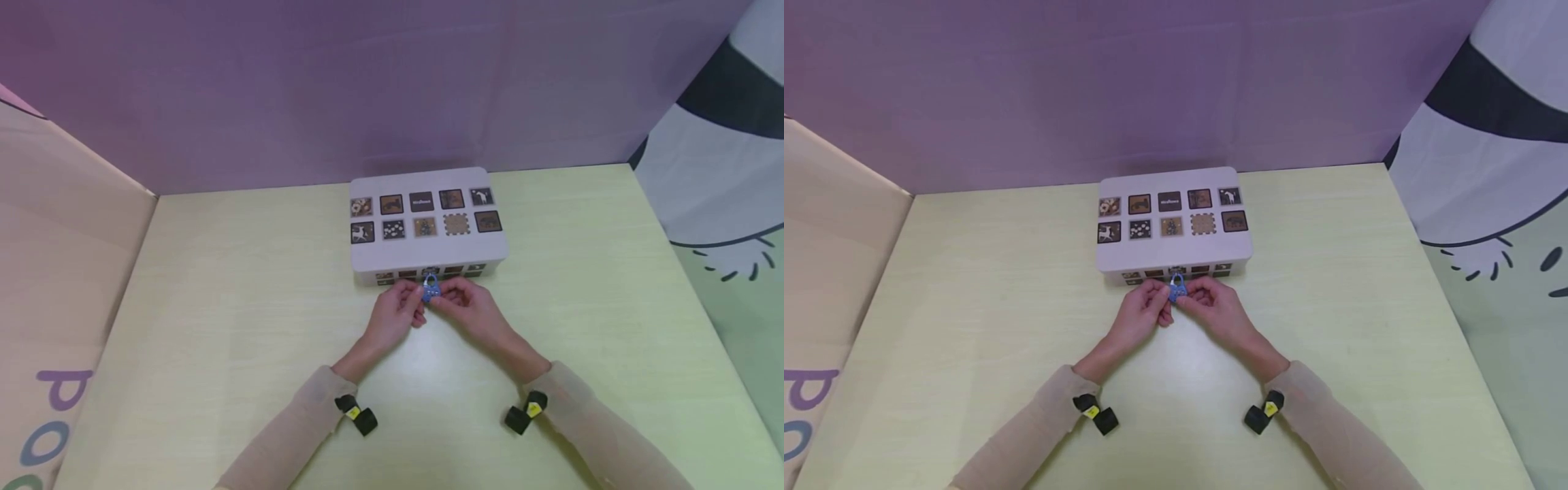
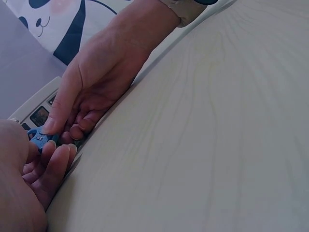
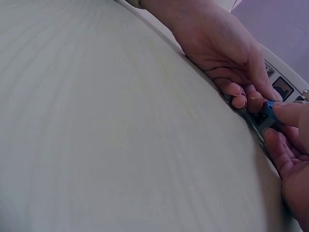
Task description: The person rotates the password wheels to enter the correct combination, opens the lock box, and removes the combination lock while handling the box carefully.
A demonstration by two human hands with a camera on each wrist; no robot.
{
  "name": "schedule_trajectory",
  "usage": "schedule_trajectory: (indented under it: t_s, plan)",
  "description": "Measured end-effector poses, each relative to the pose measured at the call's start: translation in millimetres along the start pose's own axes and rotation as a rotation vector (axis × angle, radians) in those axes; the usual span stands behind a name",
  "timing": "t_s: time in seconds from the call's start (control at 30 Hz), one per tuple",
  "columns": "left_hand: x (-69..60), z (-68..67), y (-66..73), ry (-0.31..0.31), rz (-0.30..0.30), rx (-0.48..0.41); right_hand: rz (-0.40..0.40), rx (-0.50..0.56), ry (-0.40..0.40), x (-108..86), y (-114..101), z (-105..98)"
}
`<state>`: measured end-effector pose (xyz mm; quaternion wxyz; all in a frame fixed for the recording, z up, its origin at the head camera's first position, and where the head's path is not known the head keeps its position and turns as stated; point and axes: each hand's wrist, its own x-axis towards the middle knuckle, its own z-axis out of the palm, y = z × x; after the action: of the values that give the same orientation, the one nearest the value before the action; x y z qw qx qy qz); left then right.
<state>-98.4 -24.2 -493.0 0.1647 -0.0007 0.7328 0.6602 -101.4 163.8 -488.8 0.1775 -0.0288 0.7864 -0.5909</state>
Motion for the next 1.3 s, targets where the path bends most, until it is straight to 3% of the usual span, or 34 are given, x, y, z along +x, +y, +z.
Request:
schedule_trajectory:
  t_s: [0.53,1.3]
  plan:
    - [1.4,0.3,-0.5,0.003,0.002,0.002,-0.006,-0.054,0.016,1.6,1.3,0.1]
    - [0.7,-0.6,0.1,-0.002,0.013,-0.005,-0.002,-0.023,0.005,0.5,-0.1,-0.5]
